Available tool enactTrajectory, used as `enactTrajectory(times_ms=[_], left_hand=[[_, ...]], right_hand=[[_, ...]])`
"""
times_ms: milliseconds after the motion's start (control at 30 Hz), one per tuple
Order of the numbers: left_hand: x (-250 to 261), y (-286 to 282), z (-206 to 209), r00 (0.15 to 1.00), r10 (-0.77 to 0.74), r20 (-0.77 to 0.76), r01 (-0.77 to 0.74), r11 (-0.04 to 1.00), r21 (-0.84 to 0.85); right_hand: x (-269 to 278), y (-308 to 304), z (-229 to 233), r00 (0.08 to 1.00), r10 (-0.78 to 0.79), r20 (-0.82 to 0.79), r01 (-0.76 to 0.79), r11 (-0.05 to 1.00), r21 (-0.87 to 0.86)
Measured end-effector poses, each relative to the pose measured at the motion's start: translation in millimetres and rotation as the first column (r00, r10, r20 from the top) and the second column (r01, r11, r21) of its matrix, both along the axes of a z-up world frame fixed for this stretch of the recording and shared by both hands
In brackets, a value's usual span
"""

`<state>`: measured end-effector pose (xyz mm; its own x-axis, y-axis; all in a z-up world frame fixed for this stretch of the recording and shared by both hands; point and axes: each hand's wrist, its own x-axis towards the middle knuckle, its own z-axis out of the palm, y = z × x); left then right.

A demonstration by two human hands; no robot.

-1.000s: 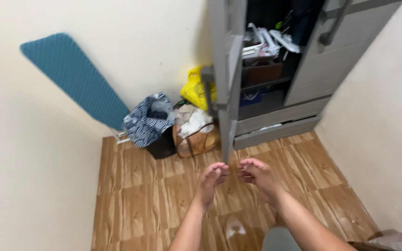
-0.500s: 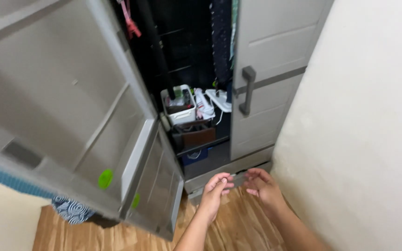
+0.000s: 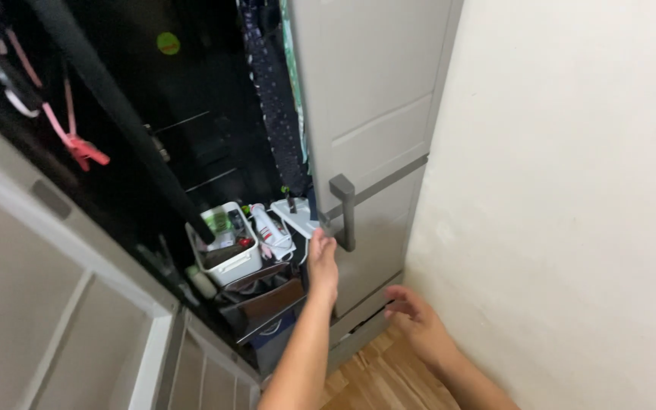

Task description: The recorder tidies a room by picking up items from the floor and placing them into bags, baskets, or a cabinet.

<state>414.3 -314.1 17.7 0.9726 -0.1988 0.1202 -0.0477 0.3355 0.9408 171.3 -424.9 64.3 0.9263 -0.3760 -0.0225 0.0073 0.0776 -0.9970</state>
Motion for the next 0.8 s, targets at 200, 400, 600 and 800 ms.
enactTrajectory(times_ms=[200,400,600,800], left_hand=[[32,-11,1,0.983,-0.09,0.159,0.048,0.966,0.253],[22,-12,-18,0.944,-0.013,0.329,-0.113,0.925,0.362],[81,-18,-20,0.981,-0.019,0.194,-0.019,0.982,0.19],[11,-27,-17,0.893,-0.092,0.44,-0.09,0.922,0.376]], right_hand=[[38,21,56,0.974,-0.025,-0.226,-0.036,0.964,-0.263],[81,25,25,0.994,0.01,-0.113,-0.047,0.945,-0.325],[112,38,43,0.992,0.105,0.066,-0.063,0.884,-0.463],[145,22,-28,0.995,-0.1,-0.005,0.093,0.947,-0.308]])
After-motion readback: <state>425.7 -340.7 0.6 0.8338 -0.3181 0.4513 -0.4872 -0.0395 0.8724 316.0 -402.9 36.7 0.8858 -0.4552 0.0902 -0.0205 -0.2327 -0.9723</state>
